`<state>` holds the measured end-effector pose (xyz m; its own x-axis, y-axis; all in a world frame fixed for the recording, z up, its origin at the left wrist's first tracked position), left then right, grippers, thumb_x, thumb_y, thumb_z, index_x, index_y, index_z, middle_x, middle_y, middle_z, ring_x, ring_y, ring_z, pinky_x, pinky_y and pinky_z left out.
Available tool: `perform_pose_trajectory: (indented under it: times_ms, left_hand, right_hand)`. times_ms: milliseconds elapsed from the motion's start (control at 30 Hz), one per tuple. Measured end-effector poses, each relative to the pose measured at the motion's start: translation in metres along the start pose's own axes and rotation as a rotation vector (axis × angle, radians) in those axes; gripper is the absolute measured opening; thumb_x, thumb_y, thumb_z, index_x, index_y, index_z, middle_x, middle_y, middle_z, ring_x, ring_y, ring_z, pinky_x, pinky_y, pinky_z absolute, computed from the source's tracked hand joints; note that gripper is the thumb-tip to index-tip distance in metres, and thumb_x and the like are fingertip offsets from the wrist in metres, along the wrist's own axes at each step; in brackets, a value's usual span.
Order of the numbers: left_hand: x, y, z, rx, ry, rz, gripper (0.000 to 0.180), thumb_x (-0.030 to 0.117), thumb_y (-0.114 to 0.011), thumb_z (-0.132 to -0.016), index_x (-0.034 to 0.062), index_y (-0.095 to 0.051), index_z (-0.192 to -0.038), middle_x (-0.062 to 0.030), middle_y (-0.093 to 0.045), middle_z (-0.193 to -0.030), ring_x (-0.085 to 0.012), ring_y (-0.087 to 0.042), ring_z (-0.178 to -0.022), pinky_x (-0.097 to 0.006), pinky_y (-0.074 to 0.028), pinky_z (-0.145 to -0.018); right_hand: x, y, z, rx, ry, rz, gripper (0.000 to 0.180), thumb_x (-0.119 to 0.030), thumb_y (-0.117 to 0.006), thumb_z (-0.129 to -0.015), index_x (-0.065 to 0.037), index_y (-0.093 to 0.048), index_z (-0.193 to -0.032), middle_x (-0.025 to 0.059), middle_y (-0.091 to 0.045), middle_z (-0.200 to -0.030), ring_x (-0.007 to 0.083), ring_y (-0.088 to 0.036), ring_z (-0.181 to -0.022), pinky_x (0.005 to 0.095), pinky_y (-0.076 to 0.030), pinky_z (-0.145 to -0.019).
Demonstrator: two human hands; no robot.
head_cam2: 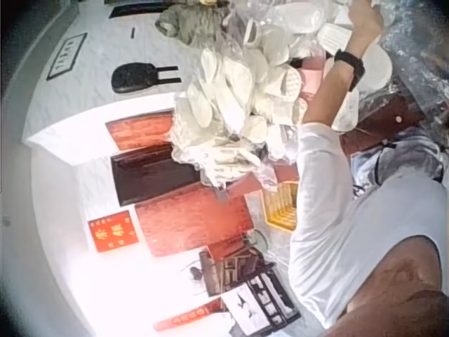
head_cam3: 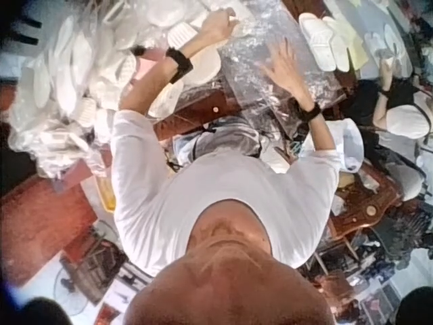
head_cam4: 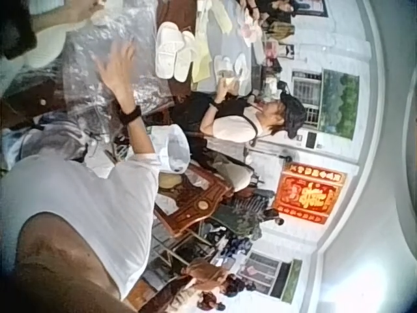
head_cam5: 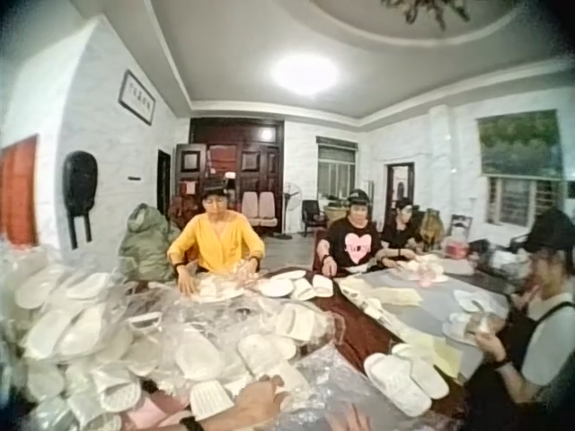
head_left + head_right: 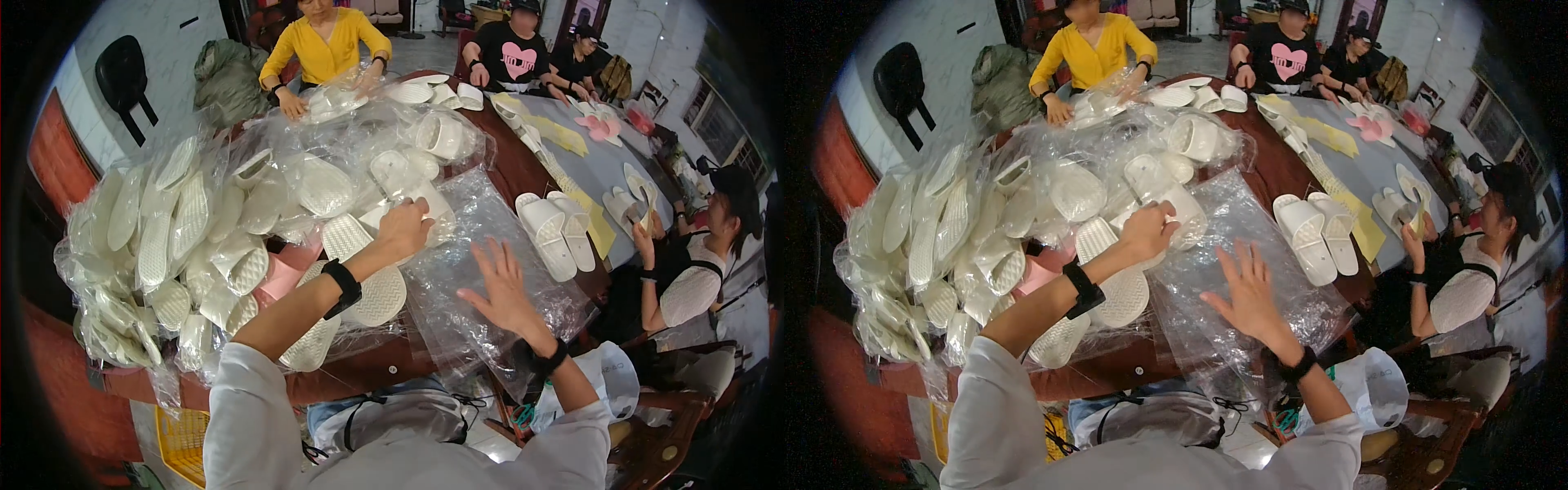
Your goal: Inspecting white sandals, pairing them, and stringing them together for packaging.
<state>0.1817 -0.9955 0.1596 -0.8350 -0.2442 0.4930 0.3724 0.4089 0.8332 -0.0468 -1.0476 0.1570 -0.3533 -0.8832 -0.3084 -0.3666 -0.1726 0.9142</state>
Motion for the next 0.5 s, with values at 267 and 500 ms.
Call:
perform_pose_trajectory:
  times_ms: [267, 500]
  left_hand:
    - [-0.016, 0.017, 0.006, 0.066, -0.023, -0.327, 0.060, 0.027, -0.079, -0.070, 0.0107, -0.049, -0.119, -0.0145, -0.047, -0.114, -0.0354, -0.055, -0.102, -0.045, -0.050, -0.080]
    - [-0.022, 0.011, 0.000, -0.026, 0.047, -0.518, 0.059, 0.030, -0.083, -0.063, 0.0082, -0.055, -0.110, -0.0124, -0.051, -0.110, -0.0323, -0.055, -0.102, -0.044, -0.050, -0.080]
  right_hand:
    - [0.028, -0.034, 0.005, -0.383, -0.138, 0.036, 0.077, -0.059, -0.050, -0.089, -0.017, -0.025, -0.149, 0.0263, -0.015, -0.152, 0.0524, -0.007, -0.138, 0.0653, -0.011, -0.108]
    - [0.035, -0.026, 0.027, -0.468, -0.204, 0.118, 0.077, -0.058, -0.050, -0.089, -0.018, -0.025, -0.149, 0.0255, -0.016, -0.151, 0.0518, -0.009, -0.138, 0.0648, -0.012, -0.108]
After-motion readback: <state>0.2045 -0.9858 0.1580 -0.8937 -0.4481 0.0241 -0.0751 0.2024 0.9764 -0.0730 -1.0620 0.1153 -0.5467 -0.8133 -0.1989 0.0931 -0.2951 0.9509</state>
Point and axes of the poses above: each hand's wrist, its own z-axis away from the middle knuckle, its own y-axis out of the back of the hand, x = y × z, the point moved 3 cm from there along -z, towards the middle knuckle
